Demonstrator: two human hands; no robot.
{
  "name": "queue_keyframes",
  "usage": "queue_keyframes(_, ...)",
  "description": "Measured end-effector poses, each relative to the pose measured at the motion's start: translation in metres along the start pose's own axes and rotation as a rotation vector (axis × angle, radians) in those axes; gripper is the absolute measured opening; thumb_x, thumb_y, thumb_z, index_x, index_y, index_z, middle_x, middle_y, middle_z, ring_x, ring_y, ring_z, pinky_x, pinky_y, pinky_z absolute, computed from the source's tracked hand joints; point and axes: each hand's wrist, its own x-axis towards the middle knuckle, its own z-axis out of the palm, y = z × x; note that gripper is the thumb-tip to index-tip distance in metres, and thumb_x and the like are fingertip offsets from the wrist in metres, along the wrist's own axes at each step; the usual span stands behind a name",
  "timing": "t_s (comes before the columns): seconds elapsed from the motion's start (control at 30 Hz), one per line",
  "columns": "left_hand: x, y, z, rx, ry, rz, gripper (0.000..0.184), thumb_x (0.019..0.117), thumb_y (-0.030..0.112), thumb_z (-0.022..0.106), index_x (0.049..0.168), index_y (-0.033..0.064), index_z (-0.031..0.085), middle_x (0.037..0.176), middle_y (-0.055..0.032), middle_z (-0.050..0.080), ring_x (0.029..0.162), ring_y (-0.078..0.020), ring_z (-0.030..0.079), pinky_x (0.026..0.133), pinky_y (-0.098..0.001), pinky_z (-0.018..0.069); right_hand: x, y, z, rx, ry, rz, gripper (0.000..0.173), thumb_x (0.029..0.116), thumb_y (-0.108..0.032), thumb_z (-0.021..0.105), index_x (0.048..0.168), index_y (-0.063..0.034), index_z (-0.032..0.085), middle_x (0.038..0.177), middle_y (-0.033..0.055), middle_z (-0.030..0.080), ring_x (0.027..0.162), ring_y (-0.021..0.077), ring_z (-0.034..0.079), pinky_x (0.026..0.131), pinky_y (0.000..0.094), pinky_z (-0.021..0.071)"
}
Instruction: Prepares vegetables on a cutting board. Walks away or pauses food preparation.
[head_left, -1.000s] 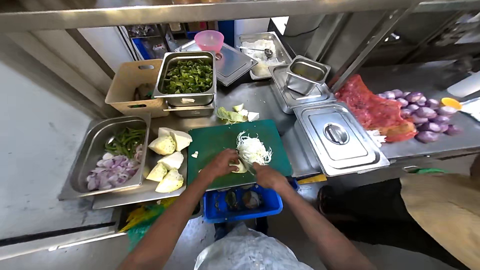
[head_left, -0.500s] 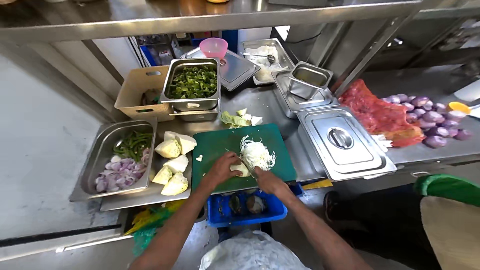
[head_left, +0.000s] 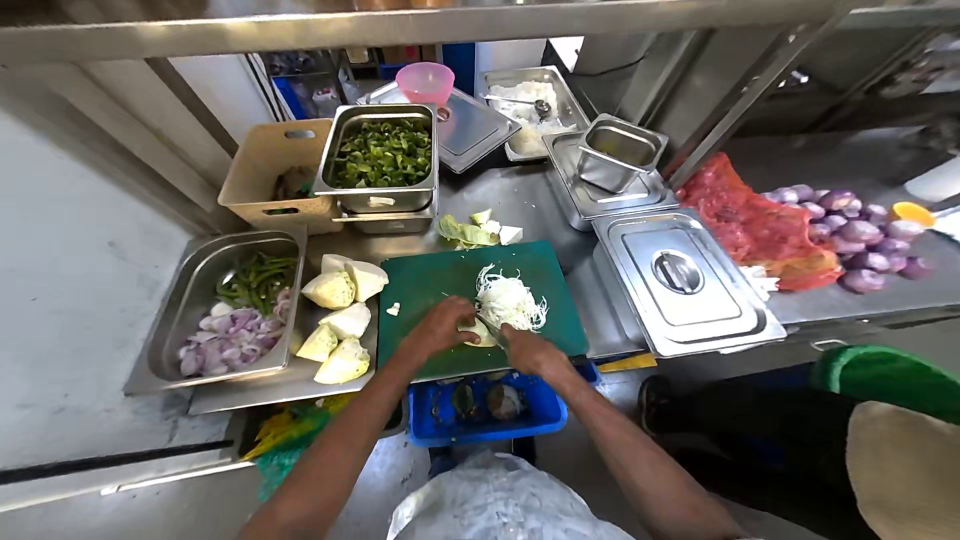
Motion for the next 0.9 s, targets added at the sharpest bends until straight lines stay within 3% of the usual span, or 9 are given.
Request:
queue_keyframes(0.07, -0.001, -0.002, 0.001, 0.002, 0.012, 0.009, 0.034, 0.0844, 0.034, 0.085, 0.101, 0.0057, 0.076, 0.109, -0.0088, 0.072, 0.109, -0.0240, 0.067, 0.102, -0.0433, 0.0531, 0.004, 0.002, -0.003, -0.001, -0.006, -0.032, 0.042, 0.1004, -0.015, 0.057, 0.141, -0.0167, 0.048, 0.114, 0.0216, 0.069, 0.104, 0.0430, 0.069, 0.083, 0.0649, 0.0554)
queue_keyframes(0.23, -0.004, -0.004, 0.005, -0.045, 0.048, 0.023, 0.034, 0.0854, 0.032, 0.084, 0.099, 0.0031, 0.076, 0.110, -0.0116, 0.072, 0.114, -0.0270, 0.065, 0.105, -0.0450, 0.0516, -0.043, 0.022, -0.044, -0.105, 0.047, -0.032, 0.031, 0.1011, -0.021, 0.060, 0.132, -0.0199, 0.058, 0.107, 0.0170, 0.071, 0.099, 0.0401, 0.069, 0.079, 0.0635, 0.0546)
queue_keyframes(0.3, -0.006, -0.003, 0.004, -0.047, 0.059, 0.013, 0.034, 0.0856, 0.033, 0.084, 0.101, 0.0039, 0.076, 0.112, -0.0113, 0.072, 0.114, -0.0264, 0.065, 0.105, -0.0443, 0.0516, -0.028, 0.013, -0.024, -0.077, 0.043, -0.011, 0.037, 0.0976, -0.019, 0.061, 0.134, -0.0189, 0.057, 0.108, 0.0178, 0.071, 0.099, 0.0404, 0.070, 0.078, 0.0634, 0.0552)
queue_keyframes(0.4, -0.004, -0.005, 0.005, -0.043, 0.061, 0.027, 0.033, 0.0844, 0.034, 0.085, 0.099, 0.0050, 0.077, 0.111, -0.0099, 0.073, 0.113, -0.0248, 0.066, 0.105, -0.0431, 0.0515, 0.008, 0.002, 0.008, 0.031, 0.000, -0.031, 0.042, 0.1029, -0.017, 0.056, 0.144, -0.0168, 0.047, 0.115, 0.0222, 0.069, 0.105, 0.0436, 0.069, 0.084, 0.0652, 0.0553)
queue_keyframes(0.6, -0.004, -0.006, 0.006, -0.044, 0.062, 0.032, 0.033, 0.0853, 0.033, 0.084, 0.097, 0.0033, 0.076, 0.109, -0.0110, 0.073, 0.113, -0.0262, 0.066, 0.105, -0.0437, 0.0514, -0.033, 0.024, -0.037, -0.085, 0.015, -0.031, 0.030, 0.1023, -0.021, 0.058, 0.132, -0.0191, 0.056, 0.106, 0.0175, 0.070, 0.099, 0.0396, 0.069, 0.080, 0.0631, 0.0546)
queue_keyframes(0.77, -0.005, -0.004, 0.005, -0.038, 0.039, 0.003, 0.033, 0.0860, 0.035, 0.084, 0.100, 0.0057, 0.077, 0.114, -0.0098, 0.072, 0.115, -0.0251, 0.065, 0.106, -0.0432, 0.0514, 0.005, 0.001, 0.010, 0.028, -0.018, -0.021, 0.045, 0.1018, -0.016, 0.057, 0.145, -0.0153, 0.045, 0.115, 0.0232, 0.068, 0.105, 0.0438, 0.069, 0.085, 0.0645, 0.0552)
queue_keyframes(0.9, -0.005, -0.006, 0.005, -0.035, 0.044, -0.003, 0.033, 0.0867, 0.036, 0.083, 0.100, 0.0063, 0.077, 0.114, -0.0091, 0.072, 0.117, -0.0241, 0.064, 0.106, -0.0421, 0.0512, -0.022, 0.012, -0.026, -0.027, -0.026, -0.043, 0.034, 0.1035, -0.018, 0.055, 0.137, -0.0168, 0.053, 0.113, 0.0206, 0.069, 0.105, 0.0421, 0.069, 0.084, 0.0646, 0.0542)
